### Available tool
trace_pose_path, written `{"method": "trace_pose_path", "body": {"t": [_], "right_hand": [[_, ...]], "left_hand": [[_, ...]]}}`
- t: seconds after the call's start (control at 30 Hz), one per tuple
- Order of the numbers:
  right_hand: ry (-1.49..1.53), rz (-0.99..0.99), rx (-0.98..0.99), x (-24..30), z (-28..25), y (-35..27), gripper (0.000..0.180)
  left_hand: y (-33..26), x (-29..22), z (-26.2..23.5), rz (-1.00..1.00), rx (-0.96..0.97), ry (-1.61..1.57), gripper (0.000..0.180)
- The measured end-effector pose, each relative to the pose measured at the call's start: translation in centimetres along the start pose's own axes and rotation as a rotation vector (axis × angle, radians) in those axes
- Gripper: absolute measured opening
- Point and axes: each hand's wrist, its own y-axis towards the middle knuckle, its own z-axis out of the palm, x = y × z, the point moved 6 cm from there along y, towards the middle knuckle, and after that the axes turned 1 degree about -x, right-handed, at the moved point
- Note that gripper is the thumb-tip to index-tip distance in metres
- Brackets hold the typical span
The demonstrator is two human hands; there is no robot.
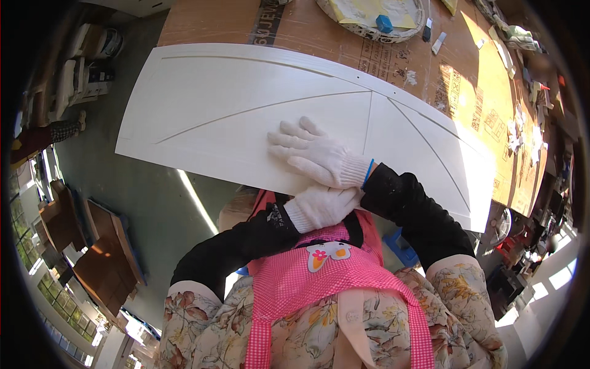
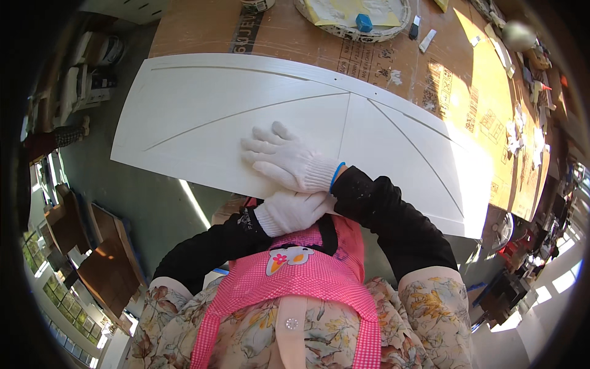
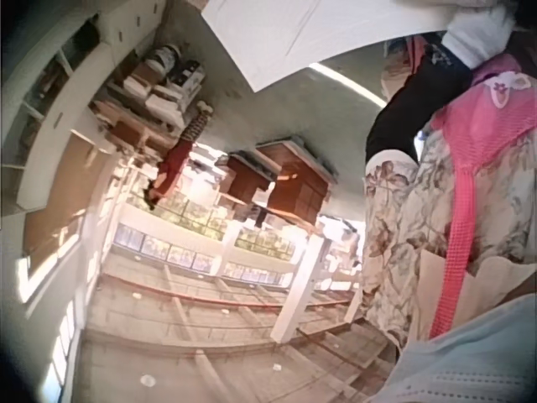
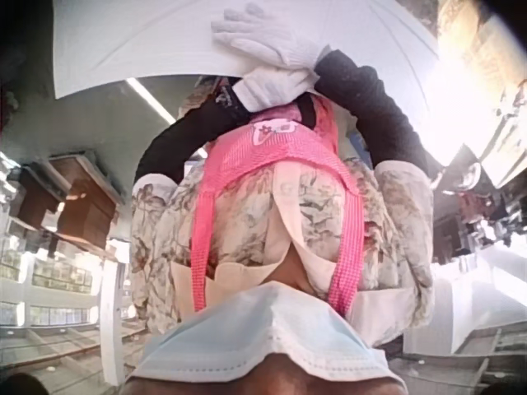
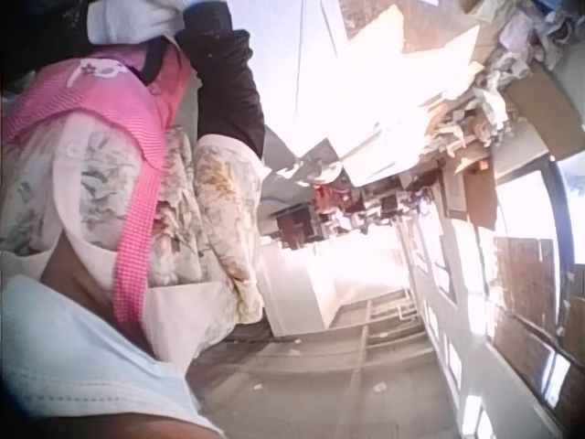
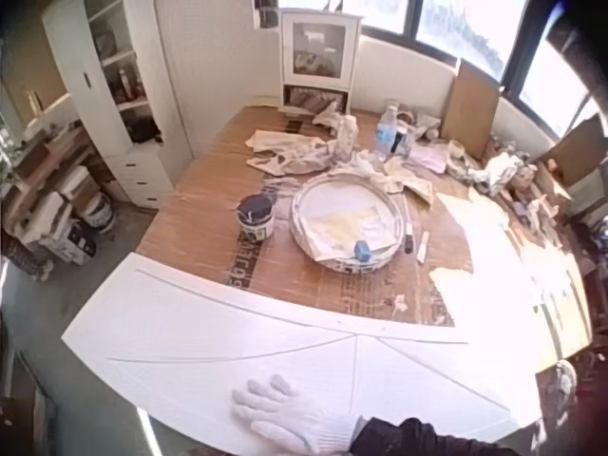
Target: Applying filler to small holes in a wooden panel, sanding it smooth, and cleaning the surface with a cloth and liquid.
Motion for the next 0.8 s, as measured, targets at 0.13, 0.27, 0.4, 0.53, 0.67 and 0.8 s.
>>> {"method": "trace_pose_path", "body": {"t": [0.13,0.27,0.4,0.53,0.67,0.8], "right_hand": [[-0.113,0.005,0.142,-0.4,-1.2,-6.5,0.047],[-0.391,0.530,-0.060,-1.3,-8.0,-19.2,0.043],[-0.752,1.446,0.042,-3.4,-12.1,-29.0,0.041],[-0.486,0.914,-0.347,-2.1,-11.9,-22.9,0.039],[-0.493,0.872,-0.122,-2.3,-11.3,-18.2,0.038],[-0.455,0.921,0.123,-4.0,-12.2,-17.4,0.044]], "left_hand": [[0.5,0.0,-2.5,0.065,-0.088,0.031,0.032],[1.3,0.2,-3.4,0.054,-0.036,0.028,0.032],[1.8,0.1,-3.2,0.001,0.004,-0.061,0.035],[2.1,0.3,-2.3,-0.028,0.109,-0.106,0.035],[2.0,0.2,-2.2,0.001,0.073,-0.113,0.035],[1.8,0.3,-1.3,-0.012,0.131,-0.089,0.036]]}}
